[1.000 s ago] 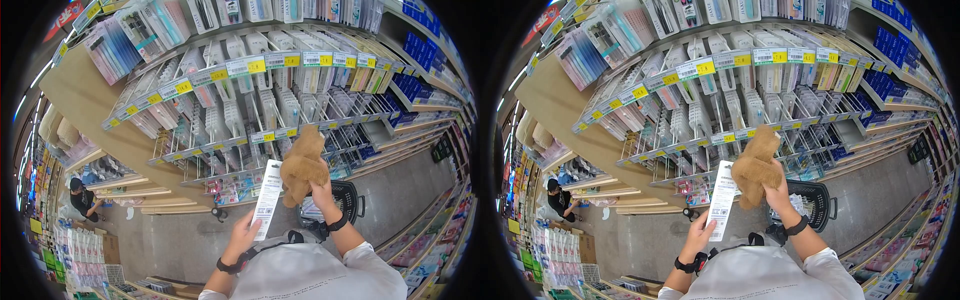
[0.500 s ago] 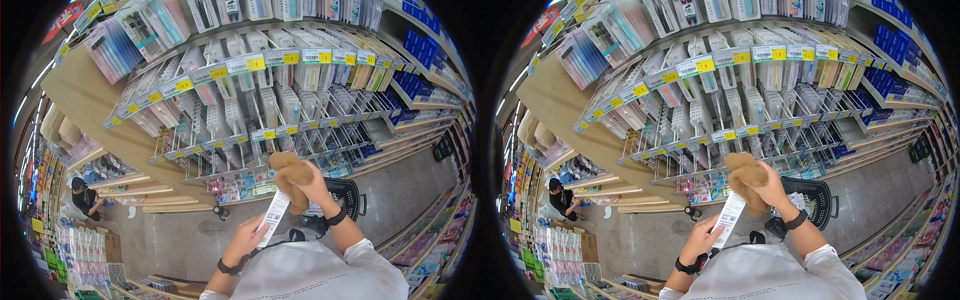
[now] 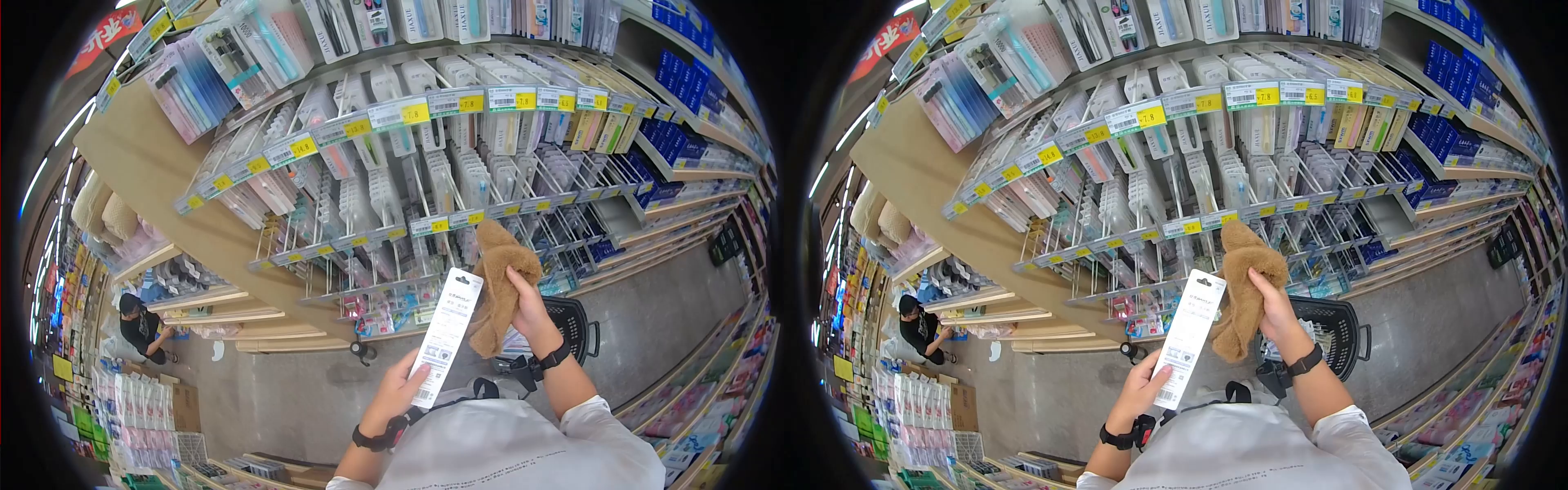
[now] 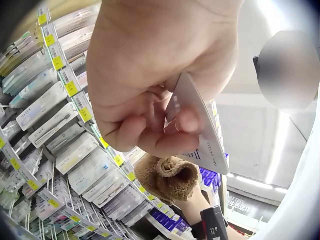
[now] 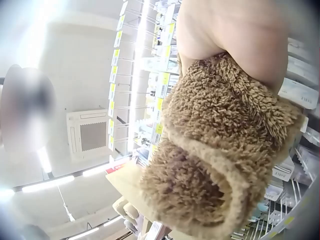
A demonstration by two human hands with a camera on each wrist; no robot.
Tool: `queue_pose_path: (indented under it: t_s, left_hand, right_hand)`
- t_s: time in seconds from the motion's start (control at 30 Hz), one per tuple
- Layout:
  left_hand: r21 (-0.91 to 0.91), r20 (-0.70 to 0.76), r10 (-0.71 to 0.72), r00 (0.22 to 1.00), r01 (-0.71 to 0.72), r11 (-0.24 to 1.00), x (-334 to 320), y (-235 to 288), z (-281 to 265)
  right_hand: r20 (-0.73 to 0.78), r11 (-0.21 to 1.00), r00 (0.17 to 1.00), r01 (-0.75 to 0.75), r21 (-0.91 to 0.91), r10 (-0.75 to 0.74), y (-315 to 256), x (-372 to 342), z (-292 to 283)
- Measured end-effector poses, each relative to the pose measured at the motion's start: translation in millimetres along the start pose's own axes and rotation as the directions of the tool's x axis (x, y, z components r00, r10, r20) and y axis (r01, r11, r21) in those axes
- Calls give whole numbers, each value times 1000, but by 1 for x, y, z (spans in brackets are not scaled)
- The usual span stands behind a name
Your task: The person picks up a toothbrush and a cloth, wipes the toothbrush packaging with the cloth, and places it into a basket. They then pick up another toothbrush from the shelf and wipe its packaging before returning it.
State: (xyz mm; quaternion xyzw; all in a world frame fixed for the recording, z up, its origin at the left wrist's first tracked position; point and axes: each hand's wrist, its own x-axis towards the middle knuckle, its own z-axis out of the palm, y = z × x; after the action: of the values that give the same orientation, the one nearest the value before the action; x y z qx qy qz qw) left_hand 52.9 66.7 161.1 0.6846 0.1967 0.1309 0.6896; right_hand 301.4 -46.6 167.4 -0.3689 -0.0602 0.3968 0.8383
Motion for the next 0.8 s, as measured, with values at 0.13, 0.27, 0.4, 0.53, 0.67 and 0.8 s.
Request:
queue_pose_path:
  t_s: [0.13,0.27,0.4,0.53,0.67,0.8]
  left_hand:
    - [97,19,33,999,-34,995,1,4,3]
    - [100,12,79,997,-80,992,0,7,7]
    - [258,7,154,988,-151,954,-2,12,9]
    - [251,5,128,992,-125,960,-3,9,11]
    - [226,-13,100,995,-95,969,-3,-4,10]
    - [130,-14,32,999,-30,991,-5,-8,13]
  right_hand:
    - [125,959,988,117,-258,-87,6,-6,9]
    - [175,883,973,214,-417,-154,12,-8,20]
    - [166,854,974,218,-472,-157,14,-6,16]
    - [175,853,974,209,-478,-141,15,0,8]
    - [75,906,984,178,-383,-162,21,0,2]
    - [-47,967,978,191,-168,-202,14,2,5]
